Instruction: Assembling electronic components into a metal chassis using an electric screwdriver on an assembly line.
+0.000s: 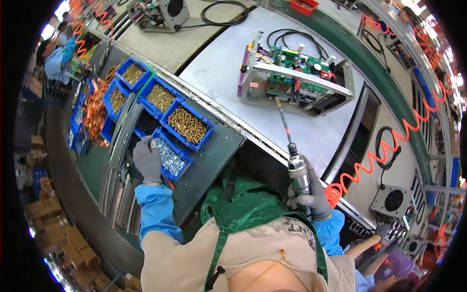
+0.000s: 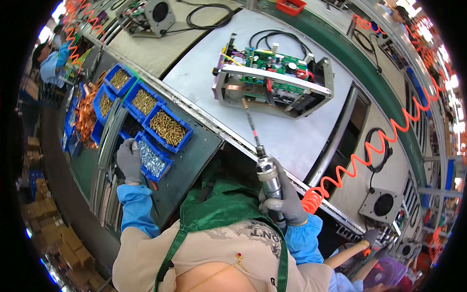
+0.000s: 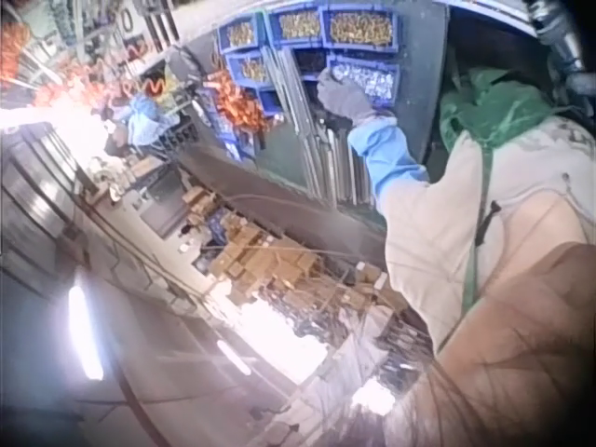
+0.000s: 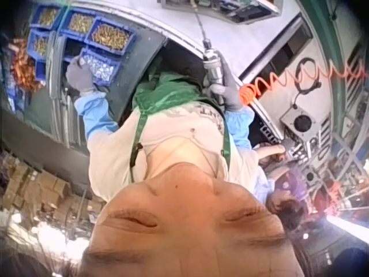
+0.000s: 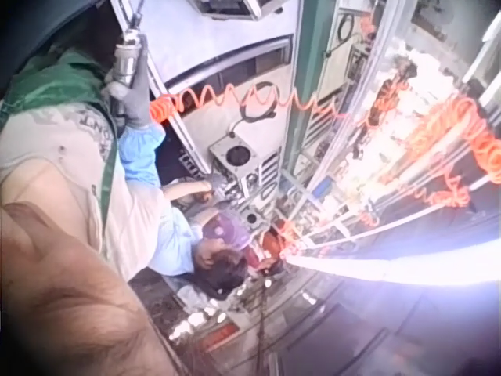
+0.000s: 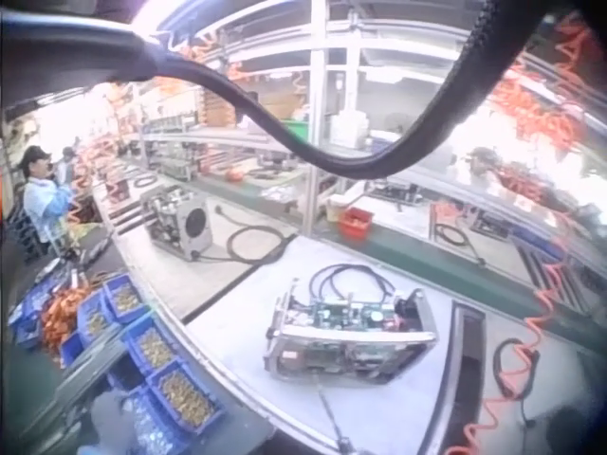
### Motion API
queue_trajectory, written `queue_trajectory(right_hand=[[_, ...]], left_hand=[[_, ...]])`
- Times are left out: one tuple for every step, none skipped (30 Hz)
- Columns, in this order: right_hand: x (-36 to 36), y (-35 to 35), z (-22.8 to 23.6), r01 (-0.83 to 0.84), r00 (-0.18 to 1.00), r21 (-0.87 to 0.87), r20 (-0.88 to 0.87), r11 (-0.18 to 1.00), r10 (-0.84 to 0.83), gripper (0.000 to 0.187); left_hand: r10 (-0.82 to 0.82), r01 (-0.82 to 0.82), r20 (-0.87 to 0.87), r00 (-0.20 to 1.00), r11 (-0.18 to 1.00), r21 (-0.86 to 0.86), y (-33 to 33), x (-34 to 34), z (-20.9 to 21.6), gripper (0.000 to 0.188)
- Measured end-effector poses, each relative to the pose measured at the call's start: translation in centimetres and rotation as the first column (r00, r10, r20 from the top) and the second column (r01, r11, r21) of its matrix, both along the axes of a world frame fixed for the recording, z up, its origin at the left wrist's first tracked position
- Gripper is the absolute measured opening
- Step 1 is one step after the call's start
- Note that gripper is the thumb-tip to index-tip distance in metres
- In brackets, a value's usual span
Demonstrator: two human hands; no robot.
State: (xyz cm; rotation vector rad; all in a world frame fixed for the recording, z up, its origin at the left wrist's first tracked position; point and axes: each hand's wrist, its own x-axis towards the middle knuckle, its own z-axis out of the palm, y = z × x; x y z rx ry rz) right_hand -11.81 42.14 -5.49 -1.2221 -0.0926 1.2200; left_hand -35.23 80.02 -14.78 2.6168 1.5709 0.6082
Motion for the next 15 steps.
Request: queue_trajectory(right_hand=[[0.0,-0.3,-0.3,0.060,0.997,0.022,0.046,0.998,-0.061,0.112],[-0.2,-0.4,-0.2,0.108,0.993,-0.010,0.054,0.994,-0.108,0.111],[-0.1,-0.3,-0.1,0.160,0.985,-0.043,0.065,0.986,-0.157,0.111],[0.0,-0.2,0.1,0.179,0.979,-0.063,0.111,0.982,-0.171,0.109],[0.1,-0.1,0.2,0.194,0.976,-0.061,0.109,0.979,-0.187,0.109],[0.1,0.1,0.3,0.219,0.971,-0.053,0.112,0.974,-0.212,0.109],[0.1,0.2,0.5,0.236,0.967,-0.042,0.114,0.971,-0.230,0.108],[0.1,0.4,0.6,0.252,0.962,-0.048,0.116,0.966,-0.245,0.107],[0.0,0.5,0.7,0.263,0.960,-0.046,0.117,0.964,-0.256,0.107],[-0.2,0.6,0.7,0.276,0.957,-0.032,0.105,0.961,-0.272,0.107],[-0.1,0.7,0.7,0.299,0.950,-0.017,0.096,0.954,-0.297,0.107],[0.0,0.8,0.8,0.279,0.955,-0.044,0.122,0.959,-0.272,0.106],[0.2,0.9,0.7,0.293,0.950,-0.039,0.123,0.955,-0.286,0.106],[0.3,1.0,0.7,0.288,0.951,-0.018,0.124,0.958,-0.283,0.106],[0.3,1.1,0.8,0.268,0.955,0.006,0.128,0.963,-0.267,0.105]], left_hand=[[-0.141,0.189,0.316,0.938,0.974,-0.128,-0.3,2.3,0.9,0.015],[-0.200,0.391,0.610,0.767,0.899,-0.198,-2.0,6.0,3.0,0.015],[-0.243,0.566,0.711,0.659,0.784,-0.256,-4.0,9.9,5.2,0.016],[-0.488,0.713,0.638,0.596,0.687,-0.141,-5.3,13.3,6.3,0.016],[-0.775,0.874,0.489,0.400,0.483,0.050,-7.0,17.0,8.2,0.018],[-0.917,0.973,0.356,0.178,0.217,0.073,-8.5,20.2,8.8,0.020],[-0.983,0.993,0.166,0.079,0.092,0.073,-10.3,22.6,8.8,0.017],[-0.999,0.997,-0.027,0.045,0.043,0.058,-11.7,24.6,8.9,0.015],[-0.999,0.998,-0.030,0.034,0.032,0.059,-11.6,25.9,8.7,0.015],[-0.976,0.991,-0.179,0.126,0.115,0.070,-11.4,27.2,8.2,0.016],[-0.924,0.978,-0.323,0.206,0.184,0.099,-11.2,28.3,7.9,0.017],[-0.935,0.984,-0.309,0.176,0.177,0.025,-10.5,28.5,7.8,0.019],[-0.936,0.986,-0.312,0.163,0.163,0.027,-9.7,28.7,7.5,0.019],[-0.939,0.986,-0.302,0.164,0.160,0.038,-8.9,28.7,6.7,0.019],[-0.939,0.984,-0.293,0.180,0.173,0.052,-8.1,28.5,6.0,0.019]])
